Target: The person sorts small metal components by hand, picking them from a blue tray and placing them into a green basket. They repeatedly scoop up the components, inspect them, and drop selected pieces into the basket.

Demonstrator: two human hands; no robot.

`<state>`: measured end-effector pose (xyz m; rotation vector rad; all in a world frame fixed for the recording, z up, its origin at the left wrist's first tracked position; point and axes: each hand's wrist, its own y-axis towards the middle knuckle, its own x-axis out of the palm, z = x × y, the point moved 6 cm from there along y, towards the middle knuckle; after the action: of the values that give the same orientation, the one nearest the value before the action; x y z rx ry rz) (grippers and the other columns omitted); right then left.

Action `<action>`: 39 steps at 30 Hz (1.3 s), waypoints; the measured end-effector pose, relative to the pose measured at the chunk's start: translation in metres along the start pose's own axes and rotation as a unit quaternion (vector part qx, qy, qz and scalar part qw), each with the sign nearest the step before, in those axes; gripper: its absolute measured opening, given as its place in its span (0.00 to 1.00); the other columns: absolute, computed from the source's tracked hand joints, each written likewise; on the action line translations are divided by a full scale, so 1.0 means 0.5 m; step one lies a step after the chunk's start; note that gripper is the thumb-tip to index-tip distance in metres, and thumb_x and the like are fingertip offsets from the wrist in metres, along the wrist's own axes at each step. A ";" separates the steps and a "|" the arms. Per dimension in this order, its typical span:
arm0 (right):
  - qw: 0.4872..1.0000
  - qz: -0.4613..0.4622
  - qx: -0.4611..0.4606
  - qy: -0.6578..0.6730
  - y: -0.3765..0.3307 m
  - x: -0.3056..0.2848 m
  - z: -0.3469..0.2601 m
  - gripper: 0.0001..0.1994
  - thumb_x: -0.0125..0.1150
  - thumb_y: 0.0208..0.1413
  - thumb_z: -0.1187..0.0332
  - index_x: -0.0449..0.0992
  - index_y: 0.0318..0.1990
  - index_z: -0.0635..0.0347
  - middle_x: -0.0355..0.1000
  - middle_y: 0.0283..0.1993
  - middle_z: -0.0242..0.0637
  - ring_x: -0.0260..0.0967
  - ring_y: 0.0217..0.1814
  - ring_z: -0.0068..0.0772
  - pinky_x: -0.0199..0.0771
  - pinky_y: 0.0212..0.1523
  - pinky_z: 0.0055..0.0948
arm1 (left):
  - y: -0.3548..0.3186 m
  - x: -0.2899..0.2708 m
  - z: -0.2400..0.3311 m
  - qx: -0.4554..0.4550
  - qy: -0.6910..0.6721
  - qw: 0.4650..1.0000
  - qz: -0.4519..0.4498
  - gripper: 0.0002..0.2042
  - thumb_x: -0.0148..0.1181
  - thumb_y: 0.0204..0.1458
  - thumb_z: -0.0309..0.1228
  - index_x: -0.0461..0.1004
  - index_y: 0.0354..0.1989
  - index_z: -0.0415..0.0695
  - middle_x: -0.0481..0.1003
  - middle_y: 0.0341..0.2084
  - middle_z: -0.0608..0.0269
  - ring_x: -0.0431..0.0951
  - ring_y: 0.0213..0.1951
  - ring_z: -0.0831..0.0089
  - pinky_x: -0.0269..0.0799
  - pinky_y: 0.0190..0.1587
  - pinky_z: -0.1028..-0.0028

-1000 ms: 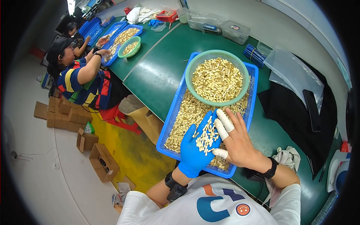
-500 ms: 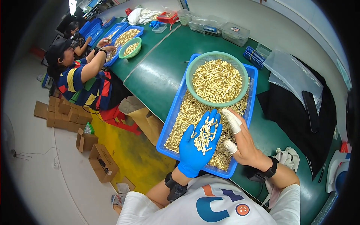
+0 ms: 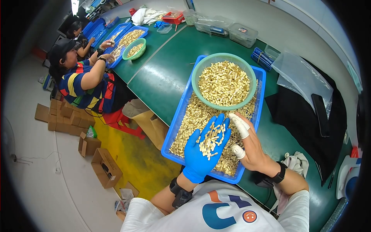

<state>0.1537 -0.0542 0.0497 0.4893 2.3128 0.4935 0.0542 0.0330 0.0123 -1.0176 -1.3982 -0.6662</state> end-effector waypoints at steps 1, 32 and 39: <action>1.000 0.001 0.000 0.001 0.001 -0.001 0.000 0.32 0.46 0.64 0.53 0.53 0.66 0.69 0.55 0.67 0.53 0.50 0.70 0.58 0.50 0.68 0.48 | 0.000 0.001 0.000 0.001 0.008 1.000 -0.004 0.28 0.40 0.63 0.38 0.47 0.69 0.38 0.48 0.69 0.49 0.49 0.70 0.55 0.45 0.71 0.56; 0.996 -0.041 -0.039 -0.065 -0.002 0.014 -0.013 0.21 0.47 0.61 0.45 0.77 0.44 0.51 0.56 0.65 0.49 0.48 0.69 0.64 0.51 0.65 0.58 | 0.001 -0.005 -0.002 -0.010 0.131 0.991 -0.029 0.32 0.40 0.62 0.43 0.44 0.71 0.40 0.47 0.70 0.53 0.51 0.69 0.58 0.50 0.69 0.60; 0.998 -0.005 -0.058 -0.024 -0.009 0.008 -0.011 0.22 0.44 0.64 0.47 0.77 0.46 0.52 0.58 0.65 0.50 0.50 0.69 0.64 0.52 0.64 0.57 | 0.002 -0.005 0.002 0.006 0.134 0.991 -0.027 0.31 0.38 0.62 0.44 0.45 0.71 0.40 0.46 0.70 0.51 0.49 0.70 0.57 0.46 0.70 0.59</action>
<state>0.1462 -0.0572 0.0490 0.4296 2.2258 0.6015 0.0541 0.0339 0.0098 -0.8484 -1.1951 -0.8033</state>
